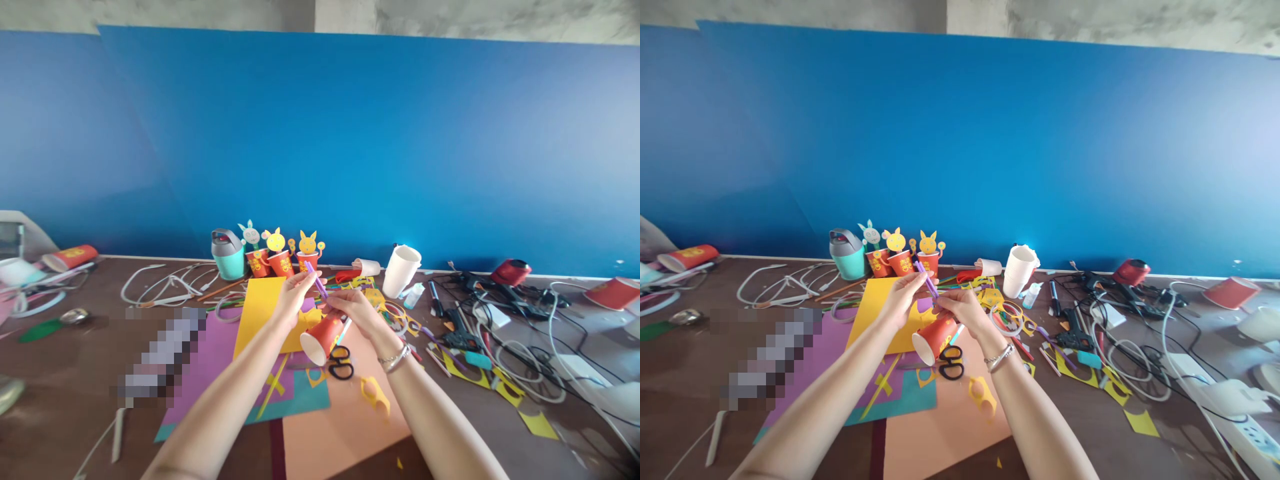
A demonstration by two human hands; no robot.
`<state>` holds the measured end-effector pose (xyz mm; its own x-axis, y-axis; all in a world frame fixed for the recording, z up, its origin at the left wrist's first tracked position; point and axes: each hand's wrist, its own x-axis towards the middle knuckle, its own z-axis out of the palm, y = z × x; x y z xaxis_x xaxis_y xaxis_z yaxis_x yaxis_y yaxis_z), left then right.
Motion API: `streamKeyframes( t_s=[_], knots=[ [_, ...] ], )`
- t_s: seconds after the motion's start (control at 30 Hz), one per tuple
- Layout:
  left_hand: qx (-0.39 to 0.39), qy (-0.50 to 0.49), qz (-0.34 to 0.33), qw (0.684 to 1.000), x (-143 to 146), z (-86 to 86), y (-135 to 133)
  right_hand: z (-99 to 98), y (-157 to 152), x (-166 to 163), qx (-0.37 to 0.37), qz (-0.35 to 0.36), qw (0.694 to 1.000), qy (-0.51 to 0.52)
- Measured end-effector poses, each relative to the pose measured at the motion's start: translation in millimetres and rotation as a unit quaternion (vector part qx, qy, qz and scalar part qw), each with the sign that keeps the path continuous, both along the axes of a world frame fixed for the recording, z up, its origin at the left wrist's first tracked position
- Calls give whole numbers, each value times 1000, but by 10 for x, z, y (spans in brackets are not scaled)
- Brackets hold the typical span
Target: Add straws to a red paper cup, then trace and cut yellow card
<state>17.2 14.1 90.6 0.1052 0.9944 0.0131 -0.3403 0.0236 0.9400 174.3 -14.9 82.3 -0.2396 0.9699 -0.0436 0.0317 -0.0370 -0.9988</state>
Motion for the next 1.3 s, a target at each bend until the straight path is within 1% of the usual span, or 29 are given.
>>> streamKeyframes(
  t_s=[0.2,0.47,0.63,0.87,1.17,1.3],
  knots=[
    [-11,-2,34,999,-15,-7,16,6,4,38,-1,8,1000,-8],
    [-18,-7,44,999,-10,36,-7,29,13,46,-2,9,1000,-14],
    [-14,-2,37,999,-2,27,-9,7,22,26,8,1,1000,-3],
    [-34,-13,21,999,0,25,-4,18,13,16,0,-26,1000,9],
    [-26,-15,8,1000,-8,32,-5,24,0,4,-3,-21,1000,15],
    [-18,-1,8,1000,-29,15,9,37,-6,-1,-1,-24,1000,15]
  ],
)
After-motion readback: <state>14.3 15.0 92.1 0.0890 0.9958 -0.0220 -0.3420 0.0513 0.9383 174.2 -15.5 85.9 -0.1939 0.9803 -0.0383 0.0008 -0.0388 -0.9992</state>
